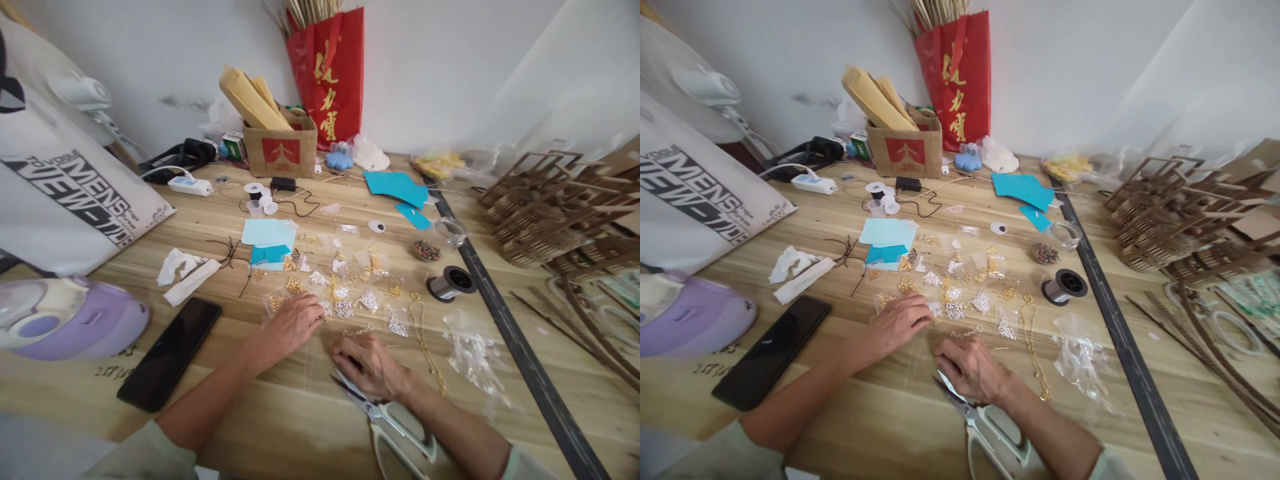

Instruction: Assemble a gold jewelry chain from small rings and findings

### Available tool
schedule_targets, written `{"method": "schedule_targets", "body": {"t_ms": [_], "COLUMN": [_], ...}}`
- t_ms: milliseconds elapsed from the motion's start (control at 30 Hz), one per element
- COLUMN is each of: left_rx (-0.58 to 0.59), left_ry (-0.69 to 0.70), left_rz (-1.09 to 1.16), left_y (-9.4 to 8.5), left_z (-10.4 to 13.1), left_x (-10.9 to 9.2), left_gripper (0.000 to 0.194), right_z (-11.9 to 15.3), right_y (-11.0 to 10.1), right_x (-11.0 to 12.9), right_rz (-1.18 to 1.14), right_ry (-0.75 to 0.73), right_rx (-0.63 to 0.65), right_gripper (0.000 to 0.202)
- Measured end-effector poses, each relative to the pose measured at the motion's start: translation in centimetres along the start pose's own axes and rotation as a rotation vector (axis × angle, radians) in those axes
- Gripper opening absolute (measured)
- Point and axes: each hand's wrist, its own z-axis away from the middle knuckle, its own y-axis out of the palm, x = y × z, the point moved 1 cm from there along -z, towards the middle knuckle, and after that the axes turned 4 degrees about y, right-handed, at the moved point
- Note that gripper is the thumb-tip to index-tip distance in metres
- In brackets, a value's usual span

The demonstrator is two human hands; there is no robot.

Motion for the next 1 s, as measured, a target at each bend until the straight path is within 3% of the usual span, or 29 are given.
{"method": "schedule_targets", "body": {"t_ms": [267, 533, 767, 1000], "left_rx": [0.052, 0.030, -0.184, -0.019], "left_ry": [0.031, 0.000, -0.041, -0.123], "left_rz": [-0.029, -0.022, 0.073, 0.133], "left_y": [-0.3, 0.2, 0.4, -1.4], "left_z": [-0.9, -1.2, -0.6, -0.2], "left_x": [-0.9, -0.6, 1.4, 2.5], "left_gripper": [0.022, 0.020, 0.013, 0.012], "right_z": [0.0, -0.5, -0.3, -0.1], "right_y": [-0.7, -0.8, -0.7, -0.8], "right_x": [-0.9, -1.3, -1.4, -0.6], "right_rz": [-0.437, -0.766, -0.667, -0.388], "right_ry": [0.393, 0.531, 0.486, 0.295], "right_rx": [-0.164, -0.285, -0.244, -0.100], "right_gripper": [0.021, 0.029, 0.022, 0.011]}}
